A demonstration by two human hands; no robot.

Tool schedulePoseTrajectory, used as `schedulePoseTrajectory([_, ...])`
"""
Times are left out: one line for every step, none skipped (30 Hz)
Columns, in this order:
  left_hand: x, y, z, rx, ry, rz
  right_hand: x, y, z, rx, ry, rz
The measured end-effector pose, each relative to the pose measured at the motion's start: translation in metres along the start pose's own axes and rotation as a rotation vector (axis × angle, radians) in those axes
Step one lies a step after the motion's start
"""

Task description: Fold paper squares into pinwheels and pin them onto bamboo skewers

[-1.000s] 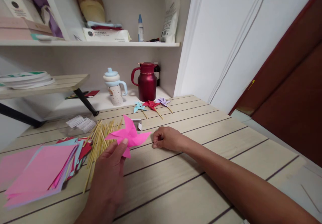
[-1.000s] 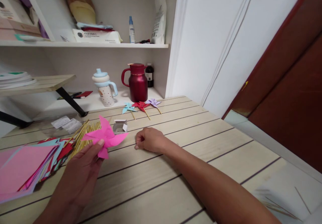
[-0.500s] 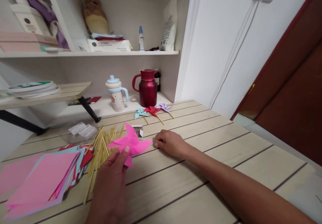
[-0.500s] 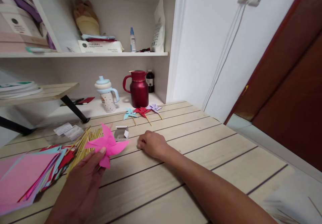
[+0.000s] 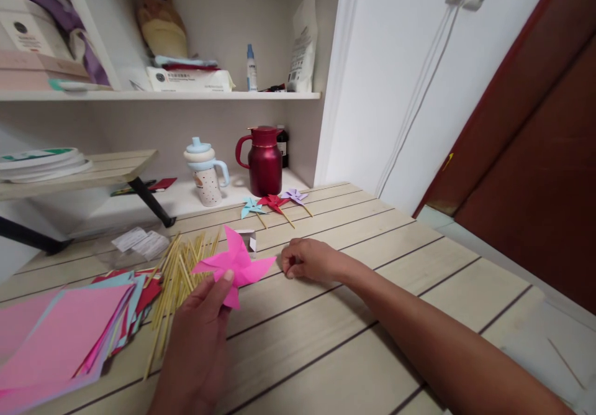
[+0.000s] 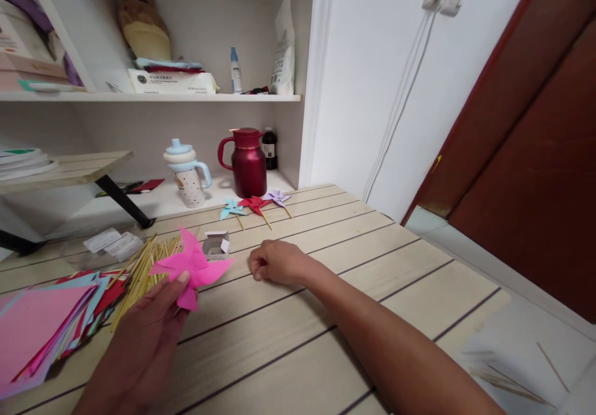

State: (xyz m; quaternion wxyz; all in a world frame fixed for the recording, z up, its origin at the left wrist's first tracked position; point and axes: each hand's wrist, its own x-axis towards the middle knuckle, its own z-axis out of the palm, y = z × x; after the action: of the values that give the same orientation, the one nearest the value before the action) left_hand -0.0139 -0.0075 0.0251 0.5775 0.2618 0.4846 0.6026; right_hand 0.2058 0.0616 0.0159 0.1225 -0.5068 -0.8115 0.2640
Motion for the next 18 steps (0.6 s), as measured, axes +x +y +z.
schedulePoseTrajectory([0.0, 0.0, 0.0, -0.001, -0.009, -0.001, 0.0, 0.0, 0.001, 0.004, 0.01, 0.002])
schedulePoseTrajectory([0.0, 0.0, 0.001, -0.002, -0.015, 0.0, 0.0, 0.0, 0.001, 0.009, 0.021, 0.005])
schedulePoseTrajectory([0.0, 0.0, 0.001, -0.002, -0.02, 0.004, 0.001, 0.001, 0.002, 0.014, 0.033, 0.01])
schedulePoseTrajectory([0.0, 0.0, 0.001, -0.002, -0.023, 0.009, 0.001, 0.002, 0.002, 0.019, 0.048, 0.017])
schedulePoseTrajectory([0.0, 0.0, 0.001, -0.002, -0.02, 0.014, 0.002, 0.003, 0.003, 0.023, 0.063, 0.026])
schedulePoseTrajectory([0.0, 0.0, 0.001, -0.001, -0.019, 0.016, 0.003, 0.004, 0.004, 0.028, 0.079, 0.037])
schedulePoseTrajectory([0.0, 0.0, 0.001, -0.004, -0.015, 0.017, 0.003, 0.006, 0.004, 0.033, 0.091, 0.047])
schedulePoseTrajectory([0.0, 0.0, 0.001, -0.004, -0.014, 0.018, 0.004, 0.007, 0.005, 0.037, 0.102, 0.054])
schedulePoseTrajectory([0.0, 0.0, 0.001, -0.001, -0.017, 0.018, 0.005, 0.009, 0.006, 0.04, 0.112, 0.06])
schedulePoseTrajectory([0.0, 0.0, 0.001, 0.003, -0.02, 0.017, 0.006, 0.01, 0.007, 0.041, 0.123, 0.062])
schedulePoseTrajectory([0.0, 0.0, 0.001, 0.008, -0.026, 0.015, 0.007, 0.012, 0.007, 0.041, 0.135, 0.063])
schedulePoseTrajectory([-0.001, 0.0, 0.001, 0.012, -0.031, 0.012, 0.008, 0.013, 0.008, 0.039, 0.148, 0.063])
schedulePoseTrajectory([-0.001, 0.001, 0.002, 0.012, -0.03, 0.009, 0.009, 0.014, 0.008, 0.036, 0.161, 0.062])
schedulePoseTrajectory([-0.002, 0.001, 0.003, 0.009, -0.03, 0.003, 0.009, 0.015, 0.009, 0.032, 0.174, 0.061])
schedulePoseTrajectory([-0.003, 0.002, 0.004, 0.002, -0.024, -0.006, 0.01, 0.016, 0.009, 0.028, 0.186, 0.061])
schedulePoseTrajectory([-0.004, 0.002, 0.004, -0.005, -0.02, -0.016, 0.01, 0.016, 0.009, 0.025, 0.197, 0.062])
schedulePoseTrajectory([-0.005, 0.003, 0.005, -0.012, -0.02, -0.026, 0.01, 0.017, 0.009, 0.022, 0.206, 0.063])
schedulePoseTrajectory([-0.006, 0.003, 0.005, -0.017, -0.022, -0.035, 0.01, 0.018, 0.008, 0.022, 0.214, 0.064])
